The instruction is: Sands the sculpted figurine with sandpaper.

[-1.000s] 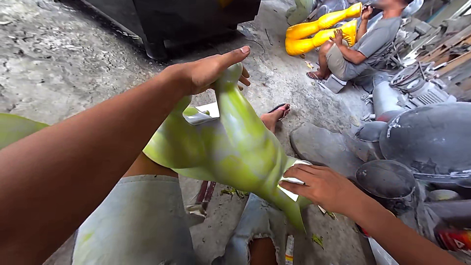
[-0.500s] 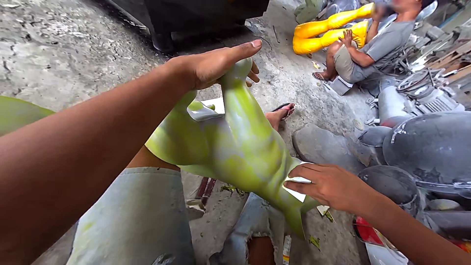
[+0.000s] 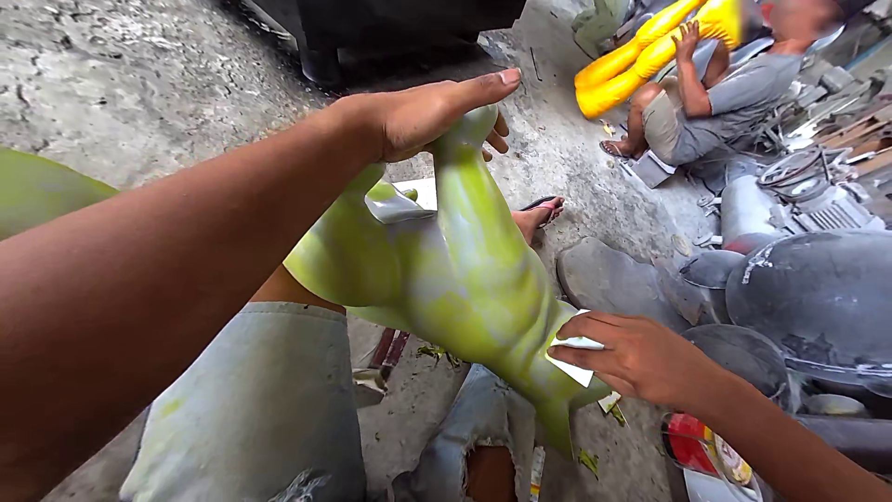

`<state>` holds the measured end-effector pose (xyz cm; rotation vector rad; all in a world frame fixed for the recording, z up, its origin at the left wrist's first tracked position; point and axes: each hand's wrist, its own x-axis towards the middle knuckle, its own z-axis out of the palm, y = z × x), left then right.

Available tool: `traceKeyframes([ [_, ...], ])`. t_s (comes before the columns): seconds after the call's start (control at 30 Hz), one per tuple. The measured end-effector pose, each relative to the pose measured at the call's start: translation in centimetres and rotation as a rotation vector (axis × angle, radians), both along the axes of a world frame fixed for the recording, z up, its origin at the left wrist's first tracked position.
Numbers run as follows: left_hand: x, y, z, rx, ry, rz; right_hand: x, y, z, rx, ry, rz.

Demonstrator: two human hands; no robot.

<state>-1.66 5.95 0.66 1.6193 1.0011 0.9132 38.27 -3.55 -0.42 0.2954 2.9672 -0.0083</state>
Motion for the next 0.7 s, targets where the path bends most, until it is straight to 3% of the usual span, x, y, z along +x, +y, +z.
traceKeyframes([
  [0.17, -0.1, -0.5, 0.2, 0.011, 0.014, -0.002, 0.5, 0.5, -2.1, -0.072, 0.078, -0.007],
  [0.5, 0.2, -0.9, 0.3, 0.036, 0.0, -0.016, -0.4, -0.3, 1.2, -0.008, -0.146, 0.017],
  [0.7, -0.2, -1.4, 0.4, 0.053, 0.002, -0.007, 0.4, 0.9, -0.9, -0.085, 0.068, 0.038],
])
